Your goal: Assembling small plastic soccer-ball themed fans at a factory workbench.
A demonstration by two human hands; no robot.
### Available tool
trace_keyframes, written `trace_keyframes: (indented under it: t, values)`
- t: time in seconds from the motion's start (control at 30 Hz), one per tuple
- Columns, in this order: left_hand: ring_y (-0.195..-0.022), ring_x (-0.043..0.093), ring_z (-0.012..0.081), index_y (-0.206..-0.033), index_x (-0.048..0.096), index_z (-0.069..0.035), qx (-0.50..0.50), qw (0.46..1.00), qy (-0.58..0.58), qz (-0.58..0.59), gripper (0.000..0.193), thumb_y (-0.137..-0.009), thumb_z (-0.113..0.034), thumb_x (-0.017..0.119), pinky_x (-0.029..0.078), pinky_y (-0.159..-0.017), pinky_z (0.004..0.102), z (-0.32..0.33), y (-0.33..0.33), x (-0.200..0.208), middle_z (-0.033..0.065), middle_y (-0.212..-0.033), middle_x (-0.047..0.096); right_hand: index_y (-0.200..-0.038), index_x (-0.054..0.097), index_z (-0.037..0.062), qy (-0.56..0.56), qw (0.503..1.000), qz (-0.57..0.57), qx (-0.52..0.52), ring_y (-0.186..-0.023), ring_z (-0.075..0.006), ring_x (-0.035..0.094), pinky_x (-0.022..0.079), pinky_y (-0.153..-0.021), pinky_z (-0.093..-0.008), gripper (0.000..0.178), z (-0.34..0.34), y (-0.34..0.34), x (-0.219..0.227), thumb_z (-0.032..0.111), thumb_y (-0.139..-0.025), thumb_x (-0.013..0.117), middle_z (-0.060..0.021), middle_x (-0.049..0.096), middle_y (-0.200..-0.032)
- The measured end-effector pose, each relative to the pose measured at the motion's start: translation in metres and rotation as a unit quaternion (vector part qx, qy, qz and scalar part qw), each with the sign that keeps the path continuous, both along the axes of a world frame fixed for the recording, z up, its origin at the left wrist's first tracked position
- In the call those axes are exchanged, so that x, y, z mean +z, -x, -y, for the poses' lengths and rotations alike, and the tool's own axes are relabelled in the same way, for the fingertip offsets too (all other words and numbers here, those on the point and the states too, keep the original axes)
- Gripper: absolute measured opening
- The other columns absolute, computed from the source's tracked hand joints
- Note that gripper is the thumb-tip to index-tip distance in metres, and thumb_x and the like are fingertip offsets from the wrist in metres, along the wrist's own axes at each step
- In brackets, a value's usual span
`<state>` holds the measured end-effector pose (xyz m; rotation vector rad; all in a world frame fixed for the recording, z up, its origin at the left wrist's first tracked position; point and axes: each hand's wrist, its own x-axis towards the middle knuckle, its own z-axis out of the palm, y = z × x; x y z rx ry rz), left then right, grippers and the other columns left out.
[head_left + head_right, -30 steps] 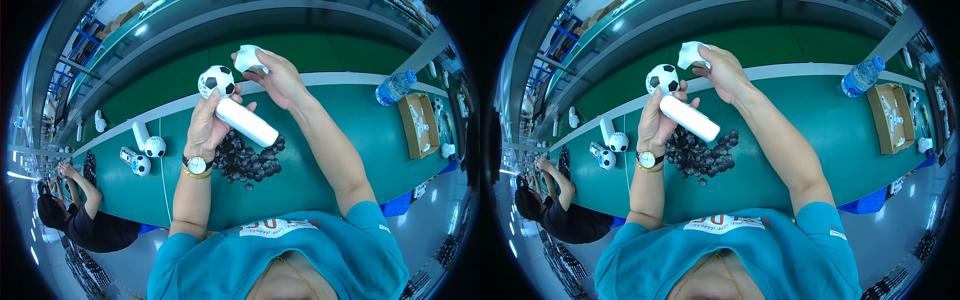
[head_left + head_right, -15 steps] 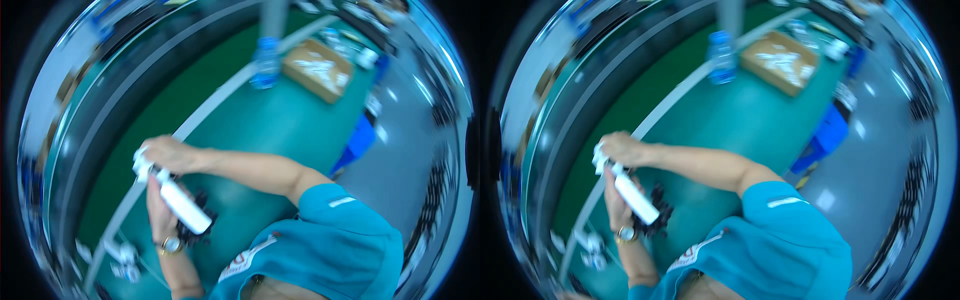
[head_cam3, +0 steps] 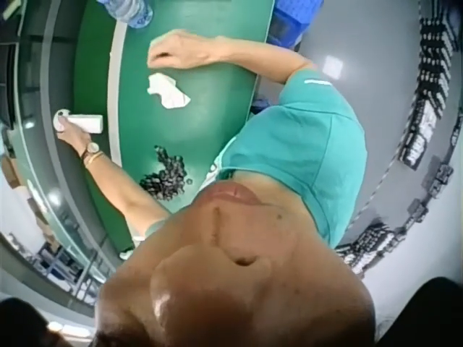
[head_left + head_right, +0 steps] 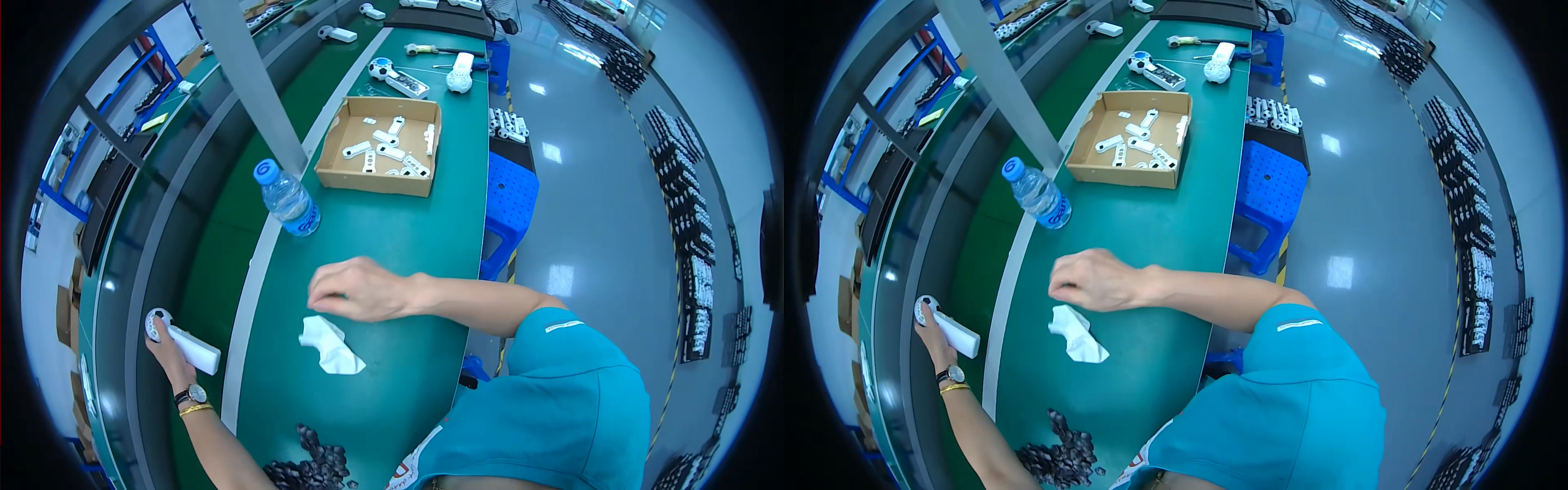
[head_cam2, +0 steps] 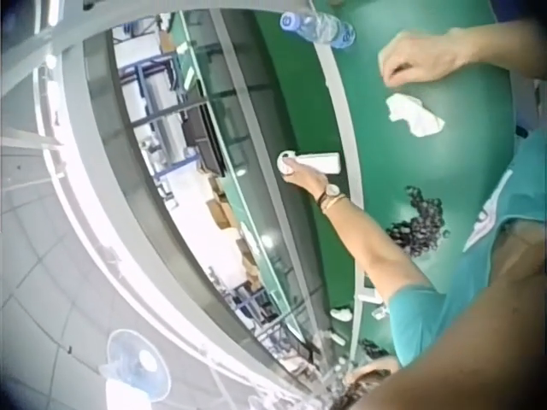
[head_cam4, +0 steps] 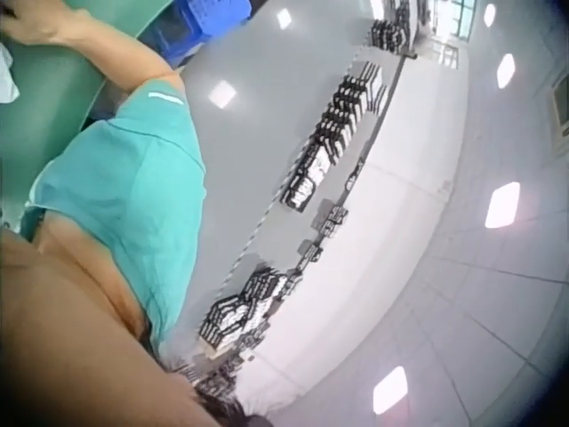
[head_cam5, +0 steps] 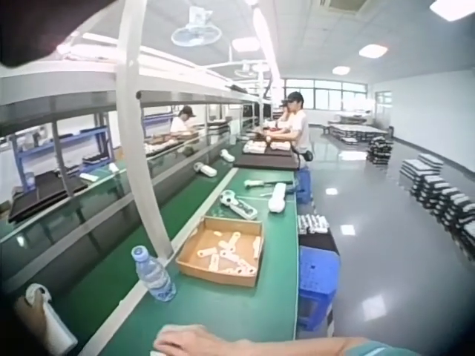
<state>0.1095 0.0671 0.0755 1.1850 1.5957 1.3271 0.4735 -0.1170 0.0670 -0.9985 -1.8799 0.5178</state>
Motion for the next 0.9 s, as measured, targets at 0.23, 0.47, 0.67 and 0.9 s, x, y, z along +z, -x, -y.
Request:
trace_keyframes:
  t: [0.23, 0.47, 0.67, 0.9]
  values:
    - [-0.093, 0.061, 0.0251, -0.141, 0.027, -0.002, 0.022, 0.994, -0.065, -0.086, 0.072, -0.091, -0.041, 0.060, 0.052, -0.078, 0.0348, -0.045, -0.001, -0.029, 0.0178, -0.117, 0.055, -0.089, 0.066, 0.0042, -0.113, 0.978, -0.050, -0.166, -0.066, -0.0170, 0.065, 0.052, -0.059, -0.0294, 0.007, 0.006, -0.109, 0.020, 0.009, -0.087, 0.062, -0.0072, 0.065, -0.074]
    - [-0.104, 0.057, 0.0304, -0.140, 0.032, 0.001, 0.041, 0.932, -0.095, -0.348, 0.066, -0.092, -0.036, 0.057, 0.045, -0.092, 0.0378, -0.050, -0.003, -0.061, 0.0233, -0.120, 0.054, -0.131, 0.048, 0.0128, -0.013, 0.756, 0.064, -0.652, -0.116, -0.0332, 0.049, 0.043, -0.093, -0.0419, 0.063, -0.101, -0.373, -0.032, 0.031, -0.076, 0.070, -0.0206, 0.048, -0.127]
    - [-0.118, 0.049, 0.0309, -0.144, 0.030, -0.004, -0.055, 0.956, -0.051, -0.284, 0.060, -0.094, -0.025, 0.056, 0.042, -0.097, 0.0393, 0.032, -0.006, -0.056, 0.0233, -0.136, 0.041, -0.143, 0.032, 0.0404, 0.175, 0.669, 0.219, -0.688, -0.124, -0.0460, 0.043, 0.037, -0.099, -0.0605, 0.076, -0.164, -0.406, -0.061, 0.035, -0.077, 0.070, -0.0250, 0.031, -0.143]
    - [-0.116, 0.054, 0.0253, -0.142, 0.035, -0.006, 0.015, 0.994, -0.085, -0.069, 0.059, -0.090, -0.016, 0.061, 0.046, -0.095, 0.0349, 0.145, -0.023, 0.018, 0.0189, -0.138, 0.042, -0.120, 0.062, 0.0311, 0.005, 0.645, 0.274, -0.713, -0.074, -0.0339, 0.066, 0.052, -0.071, -0.0430, 0.043, -0.174, -0.517, -0.099, 0.042, -0.079, 0.060, -0.0173, 0.069, -0.080]
